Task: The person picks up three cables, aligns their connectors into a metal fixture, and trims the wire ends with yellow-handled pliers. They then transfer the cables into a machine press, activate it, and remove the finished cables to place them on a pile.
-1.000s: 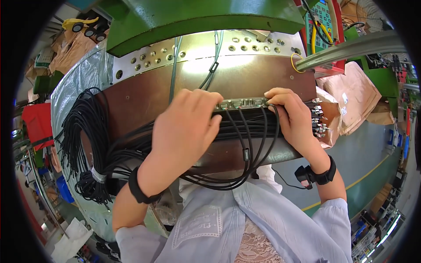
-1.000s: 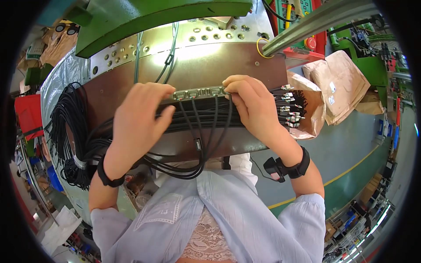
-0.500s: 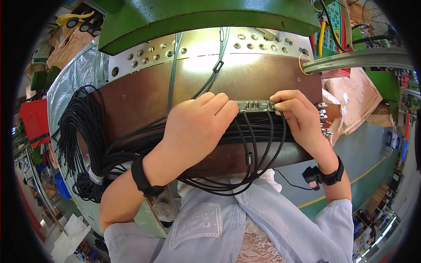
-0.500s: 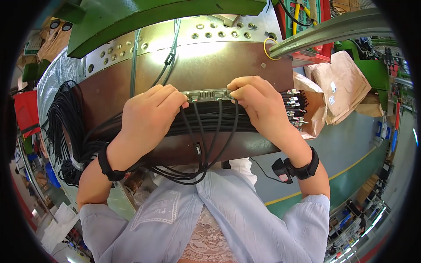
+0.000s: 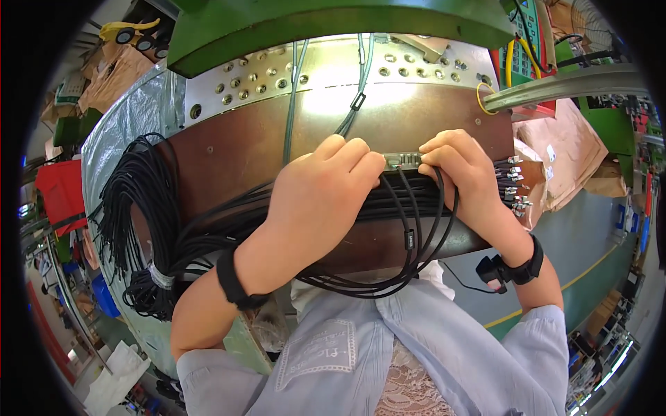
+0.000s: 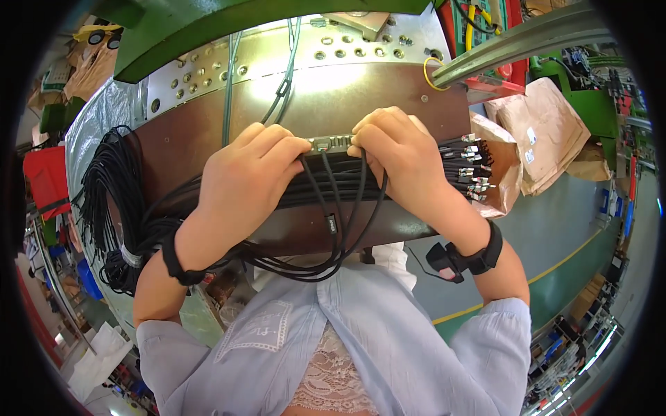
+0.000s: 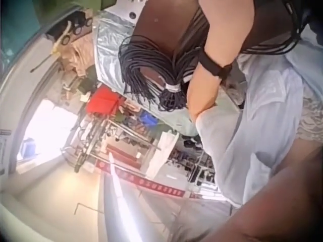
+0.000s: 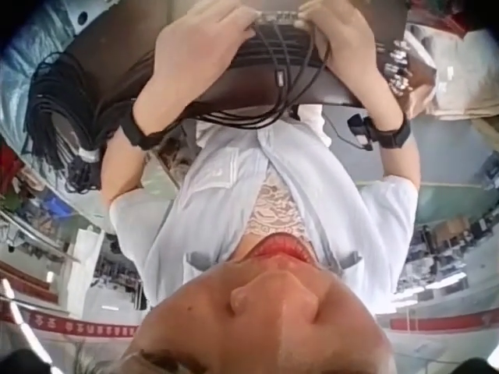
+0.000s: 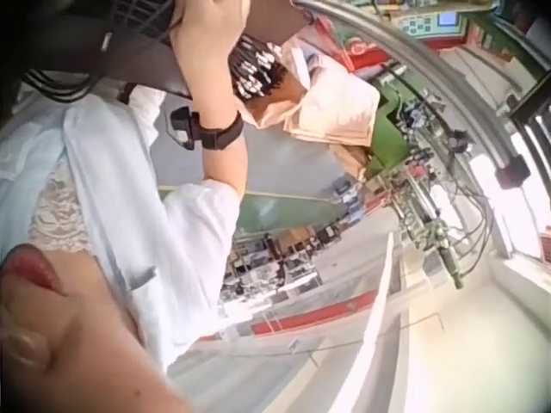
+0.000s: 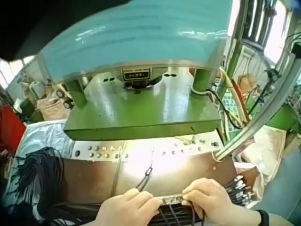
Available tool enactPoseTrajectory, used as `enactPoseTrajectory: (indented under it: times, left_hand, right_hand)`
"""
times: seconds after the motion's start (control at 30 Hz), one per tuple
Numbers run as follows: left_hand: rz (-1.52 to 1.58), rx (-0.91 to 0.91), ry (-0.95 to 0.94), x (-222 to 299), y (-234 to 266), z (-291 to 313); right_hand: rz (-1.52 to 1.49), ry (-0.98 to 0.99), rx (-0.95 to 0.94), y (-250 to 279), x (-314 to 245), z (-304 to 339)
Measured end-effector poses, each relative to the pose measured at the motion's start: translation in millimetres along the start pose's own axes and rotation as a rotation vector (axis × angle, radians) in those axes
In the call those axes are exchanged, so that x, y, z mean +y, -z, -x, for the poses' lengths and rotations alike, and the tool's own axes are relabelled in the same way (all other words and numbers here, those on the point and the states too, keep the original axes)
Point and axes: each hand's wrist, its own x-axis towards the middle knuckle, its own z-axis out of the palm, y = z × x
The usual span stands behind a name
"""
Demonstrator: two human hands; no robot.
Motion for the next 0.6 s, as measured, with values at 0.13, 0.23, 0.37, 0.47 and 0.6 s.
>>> enactPoseTrajectory:
  times: [0.13, 0.23, 0.37, 0.47, 0.6]
  left_hand:
    - [0.226, 0.037, 0.077, -23, 31, 2]
    - [0.32, 0.099, 0.439, -73, 32, -11]
    - [1.406, 0.291, 0.665, -106, 9, -61]
    - [1.926, 0.159, 0.608, -76, -19, -94]
    - [2.131, -0.104, 0.526, -80, -26, -76]
  right_hand:
    - [-0.047, 0.003, 0.052, -5, 4, 6]
    - [-0.088, 0.004, 0.064, -2, 13, 9]
    - [-0.092, -0.059, 0.024, 6, 10, 17]
    - [-0.084, -0.071, 0.005, 10, 14, 16]
    - [-0.276, -0.188, -0.301, 39, 24, -9]
